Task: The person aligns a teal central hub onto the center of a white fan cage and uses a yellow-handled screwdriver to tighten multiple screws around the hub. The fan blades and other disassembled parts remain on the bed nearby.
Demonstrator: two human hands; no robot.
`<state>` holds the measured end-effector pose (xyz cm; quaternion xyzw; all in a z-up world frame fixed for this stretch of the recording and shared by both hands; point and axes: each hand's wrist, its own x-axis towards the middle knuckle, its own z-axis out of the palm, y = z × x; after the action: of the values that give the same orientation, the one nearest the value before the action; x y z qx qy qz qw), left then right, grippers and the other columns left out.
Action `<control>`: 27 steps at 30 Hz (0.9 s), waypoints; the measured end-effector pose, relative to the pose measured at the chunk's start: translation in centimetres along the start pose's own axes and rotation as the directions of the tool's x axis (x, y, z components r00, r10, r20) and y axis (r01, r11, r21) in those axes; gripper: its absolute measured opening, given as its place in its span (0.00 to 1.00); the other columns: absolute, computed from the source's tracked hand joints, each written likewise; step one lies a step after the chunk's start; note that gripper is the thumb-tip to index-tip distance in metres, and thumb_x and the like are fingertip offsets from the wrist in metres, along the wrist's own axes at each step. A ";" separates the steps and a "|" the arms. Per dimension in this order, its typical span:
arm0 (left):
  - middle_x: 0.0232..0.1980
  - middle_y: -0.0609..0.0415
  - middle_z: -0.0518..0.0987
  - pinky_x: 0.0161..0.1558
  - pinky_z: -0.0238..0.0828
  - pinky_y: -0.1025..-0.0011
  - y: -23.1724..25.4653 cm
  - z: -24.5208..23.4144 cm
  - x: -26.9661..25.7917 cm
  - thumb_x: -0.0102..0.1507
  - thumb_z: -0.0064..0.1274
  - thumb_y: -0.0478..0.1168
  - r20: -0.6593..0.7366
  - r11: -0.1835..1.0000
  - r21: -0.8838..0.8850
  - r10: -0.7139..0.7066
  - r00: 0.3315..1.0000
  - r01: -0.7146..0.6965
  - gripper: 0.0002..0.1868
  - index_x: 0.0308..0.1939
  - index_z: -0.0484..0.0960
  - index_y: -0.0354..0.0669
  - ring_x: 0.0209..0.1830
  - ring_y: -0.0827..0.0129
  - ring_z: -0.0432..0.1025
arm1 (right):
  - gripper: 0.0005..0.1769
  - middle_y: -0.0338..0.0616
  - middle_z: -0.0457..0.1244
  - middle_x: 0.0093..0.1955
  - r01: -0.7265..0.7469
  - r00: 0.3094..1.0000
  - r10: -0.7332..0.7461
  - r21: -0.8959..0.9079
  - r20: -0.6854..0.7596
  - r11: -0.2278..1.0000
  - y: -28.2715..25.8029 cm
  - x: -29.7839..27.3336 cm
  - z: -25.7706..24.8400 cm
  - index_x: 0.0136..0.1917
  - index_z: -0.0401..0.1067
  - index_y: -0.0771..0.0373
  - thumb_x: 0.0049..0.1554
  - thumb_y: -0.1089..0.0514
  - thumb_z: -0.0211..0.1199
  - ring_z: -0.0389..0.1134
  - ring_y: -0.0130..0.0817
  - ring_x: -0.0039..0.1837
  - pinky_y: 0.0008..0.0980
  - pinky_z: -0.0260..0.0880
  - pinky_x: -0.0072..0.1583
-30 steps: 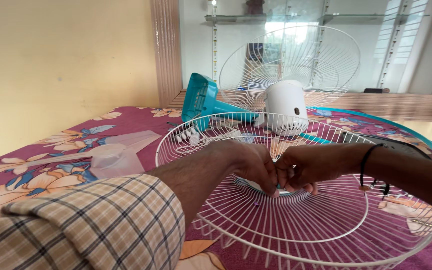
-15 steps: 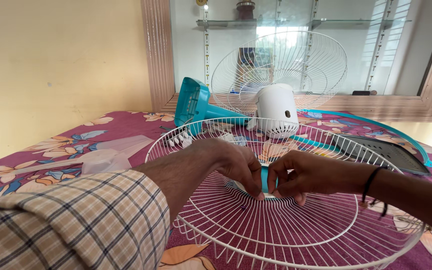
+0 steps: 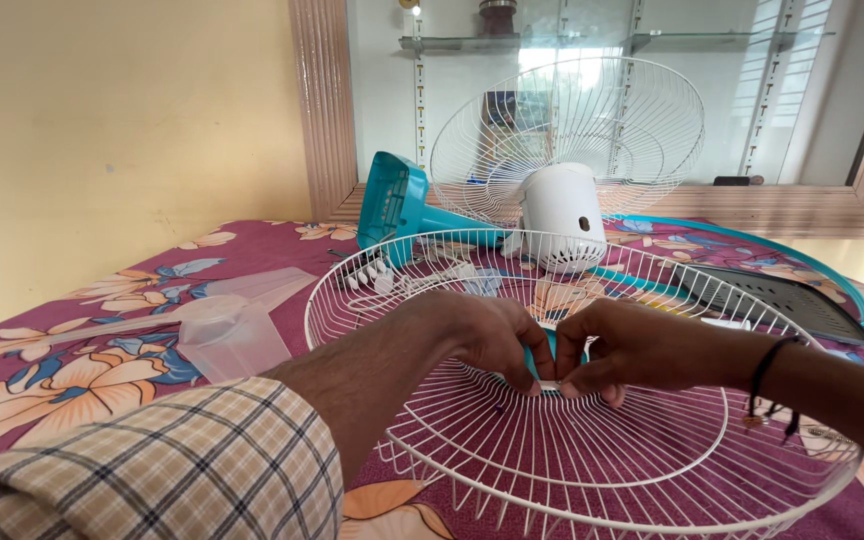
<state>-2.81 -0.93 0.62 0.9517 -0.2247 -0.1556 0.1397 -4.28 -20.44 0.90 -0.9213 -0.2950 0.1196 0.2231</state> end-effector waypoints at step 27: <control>0.71 0.50 0.76 0.72 0.56 0.44 0.5 -0.3 1.5 0.57 0.61 0.48 0.123 1.000 -0.007 -0.017 0.992 0.018 0.29 0.63 0.81 0.49 0.73 0.55 0.67 | 0.24 0.34 0.69 0.53 -0.090 0.996 0.092 -0.362 -0.013 0.928 0.2 -1.4 -0.8 0.60 0.74 0.46 0.53 0.38 0.69 0.73 0.30 0.55 0.39 0.74 0.58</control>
<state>-1.63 -2.05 0.72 0.9417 -0.2240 -0.2160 0.1280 -5.04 -21.74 1.67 -0.9591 -0.2695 0.0752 0.0430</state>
